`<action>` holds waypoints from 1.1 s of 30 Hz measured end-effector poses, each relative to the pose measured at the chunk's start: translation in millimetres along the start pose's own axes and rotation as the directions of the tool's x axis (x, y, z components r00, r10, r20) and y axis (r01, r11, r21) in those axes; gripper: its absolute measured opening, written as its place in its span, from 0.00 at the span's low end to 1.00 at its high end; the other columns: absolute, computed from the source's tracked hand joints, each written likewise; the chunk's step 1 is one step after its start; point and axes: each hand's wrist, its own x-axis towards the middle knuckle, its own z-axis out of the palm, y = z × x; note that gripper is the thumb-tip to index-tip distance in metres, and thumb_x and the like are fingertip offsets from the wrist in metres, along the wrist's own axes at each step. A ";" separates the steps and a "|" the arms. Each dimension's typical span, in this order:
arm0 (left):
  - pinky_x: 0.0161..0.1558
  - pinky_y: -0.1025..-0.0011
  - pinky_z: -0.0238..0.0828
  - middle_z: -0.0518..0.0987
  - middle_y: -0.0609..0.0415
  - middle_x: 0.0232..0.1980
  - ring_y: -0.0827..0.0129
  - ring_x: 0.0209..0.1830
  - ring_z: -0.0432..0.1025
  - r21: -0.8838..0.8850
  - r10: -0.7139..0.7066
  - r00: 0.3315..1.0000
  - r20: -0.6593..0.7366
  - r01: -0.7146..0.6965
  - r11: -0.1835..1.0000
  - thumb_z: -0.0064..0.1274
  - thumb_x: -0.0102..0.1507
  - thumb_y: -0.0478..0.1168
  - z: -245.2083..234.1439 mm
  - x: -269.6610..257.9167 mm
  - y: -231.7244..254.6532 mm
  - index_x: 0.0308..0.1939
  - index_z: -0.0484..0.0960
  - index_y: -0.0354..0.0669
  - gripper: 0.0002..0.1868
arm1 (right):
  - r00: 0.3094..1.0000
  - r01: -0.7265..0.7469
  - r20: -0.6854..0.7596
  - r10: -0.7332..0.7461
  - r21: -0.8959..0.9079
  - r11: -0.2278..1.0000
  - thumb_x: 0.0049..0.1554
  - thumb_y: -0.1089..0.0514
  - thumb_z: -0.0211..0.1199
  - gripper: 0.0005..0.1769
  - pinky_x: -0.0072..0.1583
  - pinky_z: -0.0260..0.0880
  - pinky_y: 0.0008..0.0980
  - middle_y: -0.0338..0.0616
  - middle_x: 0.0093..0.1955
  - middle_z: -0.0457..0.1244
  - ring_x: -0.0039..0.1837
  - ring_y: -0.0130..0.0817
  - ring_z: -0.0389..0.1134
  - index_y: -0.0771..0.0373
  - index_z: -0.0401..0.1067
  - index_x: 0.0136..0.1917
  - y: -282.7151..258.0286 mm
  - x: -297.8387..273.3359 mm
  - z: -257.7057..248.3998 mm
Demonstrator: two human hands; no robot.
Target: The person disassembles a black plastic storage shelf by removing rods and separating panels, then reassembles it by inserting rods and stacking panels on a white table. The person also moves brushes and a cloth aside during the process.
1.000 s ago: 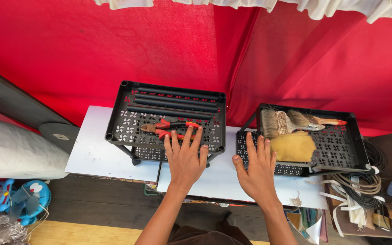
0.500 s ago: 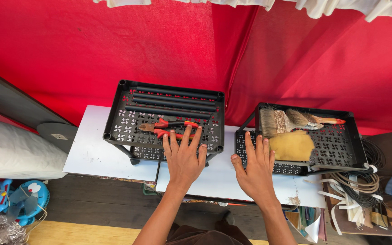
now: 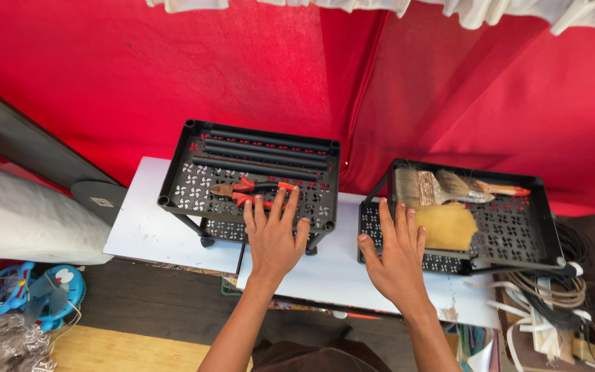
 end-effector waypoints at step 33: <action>0.72 0.32 0.35 0.76 0.50 0.69 0.21 0.65 0.61 -0.211 -0.145 0.939 0.311 0.217 0.953 0.53 0.65 0.52 80.6 -19.0 210.7 0.71 0.70 0.41 0.33 | 0.973 0.022 0.219 -0.076 0.240 0.971 0.47 0.55 0.74 0.50 0.74 0.54 0.42 0.57 0.79 0.52 0.79 0.53 0.53 0.57 0.56 0.78 170.3 30.2 -100.5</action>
